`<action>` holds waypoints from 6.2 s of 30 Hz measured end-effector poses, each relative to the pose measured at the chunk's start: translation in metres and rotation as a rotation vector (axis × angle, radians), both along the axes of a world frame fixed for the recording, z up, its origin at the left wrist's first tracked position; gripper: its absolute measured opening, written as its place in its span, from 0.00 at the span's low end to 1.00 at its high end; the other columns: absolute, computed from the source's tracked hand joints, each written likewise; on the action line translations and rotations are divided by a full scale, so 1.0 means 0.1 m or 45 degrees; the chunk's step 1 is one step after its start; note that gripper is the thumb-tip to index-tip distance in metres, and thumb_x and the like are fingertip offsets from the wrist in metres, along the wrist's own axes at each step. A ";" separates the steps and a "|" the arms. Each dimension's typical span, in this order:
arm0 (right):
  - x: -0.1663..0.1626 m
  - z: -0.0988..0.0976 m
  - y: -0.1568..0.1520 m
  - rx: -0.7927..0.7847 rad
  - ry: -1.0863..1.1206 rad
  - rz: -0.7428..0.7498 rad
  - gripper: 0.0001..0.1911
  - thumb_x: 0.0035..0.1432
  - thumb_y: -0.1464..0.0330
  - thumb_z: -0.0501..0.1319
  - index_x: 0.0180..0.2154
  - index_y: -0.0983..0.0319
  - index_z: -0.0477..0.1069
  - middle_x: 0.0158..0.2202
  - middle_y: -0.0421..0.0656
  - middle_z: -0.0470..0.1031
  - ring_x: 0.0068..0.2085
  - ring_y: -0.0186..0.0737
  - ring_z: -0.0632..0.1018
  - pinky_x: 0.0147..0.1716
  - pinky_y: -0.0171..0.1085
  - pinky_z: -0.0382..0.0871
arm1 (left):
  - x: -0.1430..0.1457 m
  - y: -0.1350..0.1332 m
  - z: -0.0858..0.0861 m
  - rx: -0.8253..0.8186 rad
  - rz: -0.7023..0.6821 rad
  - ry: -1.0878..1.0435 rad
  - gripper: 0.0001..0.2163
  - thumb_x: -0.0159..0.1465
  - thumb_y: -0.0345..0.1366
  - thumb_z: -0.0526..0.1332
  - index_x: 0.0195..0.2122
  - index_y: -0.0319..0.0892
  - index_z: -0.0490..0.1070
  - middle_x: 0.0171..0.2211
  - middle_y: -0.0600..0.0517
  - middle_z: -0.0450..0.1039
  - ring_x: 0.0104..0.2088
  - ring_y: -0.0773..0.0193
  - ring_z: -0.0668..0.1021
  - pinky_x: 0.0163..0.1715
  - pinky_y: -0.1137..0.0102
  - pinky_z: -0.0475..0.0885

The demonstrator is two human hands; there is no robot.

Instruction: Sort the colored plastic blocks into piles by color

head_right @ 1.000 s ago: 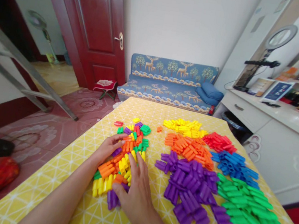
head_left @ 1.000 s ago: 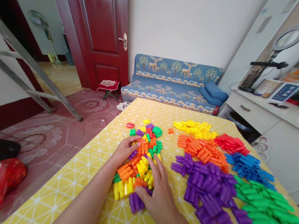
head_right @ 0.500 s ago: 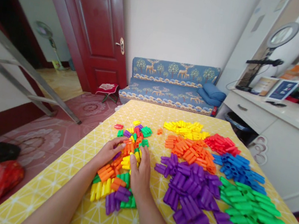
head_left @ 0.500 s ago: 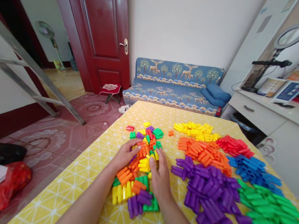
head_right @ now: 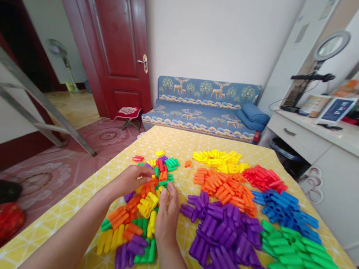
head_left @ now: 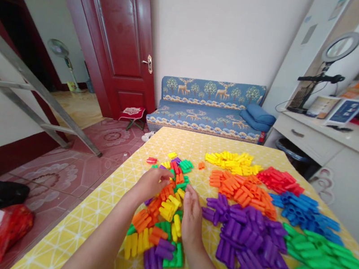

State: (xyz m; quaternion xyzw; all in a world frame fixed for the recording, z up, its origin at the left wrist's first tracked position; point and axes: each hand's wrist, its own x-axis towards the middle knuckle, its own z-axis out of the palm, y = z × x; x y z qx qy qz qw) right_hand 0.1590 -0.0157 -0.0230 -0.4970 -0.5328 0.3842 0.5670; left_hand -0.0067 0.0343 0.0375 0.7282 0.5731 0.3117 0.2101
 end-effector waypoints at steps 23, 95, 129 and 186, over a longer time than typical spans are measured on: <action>0.00 -0.11 0.08 0.018 0.064 -0.043 0.25 0.61 0.55 0.51 0.55 0.62 0.65 0.58 0.50 0.66 0.60 0.46 0.65 0.60 0.49 0.57 | 0.32 0.07 -0.18 0.142 0.144 0.355 0.08 0.57 0.37 0.65 0.38 0.46 0.75 0.42 0.50 0.73 0.41 0.60 0.76 0.38 0.70 0.68; -0.05 0.11 0.00 0.230 0.054 0.017 0.21 0.56 0.71 0.55 0.52 0.60 0.68 0.47 0.47 0.74 0.52 0.47 0.71 0.51 0.44 0.65 | 1.84 1.02 0.05 -0.204 -0.194 -0.052 0.11 0.63 0.30 0.58 0.45 0.37 0.75 0.34 0.48 0.80 0.24 0.68 0.80 0.25 0.77 0.73; -0.05 -0.13 0.07 0.212 -0.144 -0.102 0.14 0.56 0.68 0.55 0.45 0.61 0.70 0.53 0.49 0.69 0.57 0.45 0.68 0.58 0.48 0.58 | -0.68 0.61 -0.43 0.169 0.461 -0.128 0.13 0.55 0.32 0.59 0.40 0.37 0.78 0.42 0.44 0.79 0.43 0.54 0.79 0.45 0.62 0.72; 0.13 0.58 -0.25 0.060 0.130 0.131 0.12 0.53 0.64 0.62 0.41 0.60 0.71 0.38 0.42 0.77 0.39 0.40 0.77 0.36 0.36 0.69 | 0.17 -0.21 -0.24 0.286 -0.321 0.149 0.07 0.60 0.30 0.59 0.36 0.44 0.77 0.35 0.48 0.77 0.39 0.57 0.75 0.43 0.65 0.67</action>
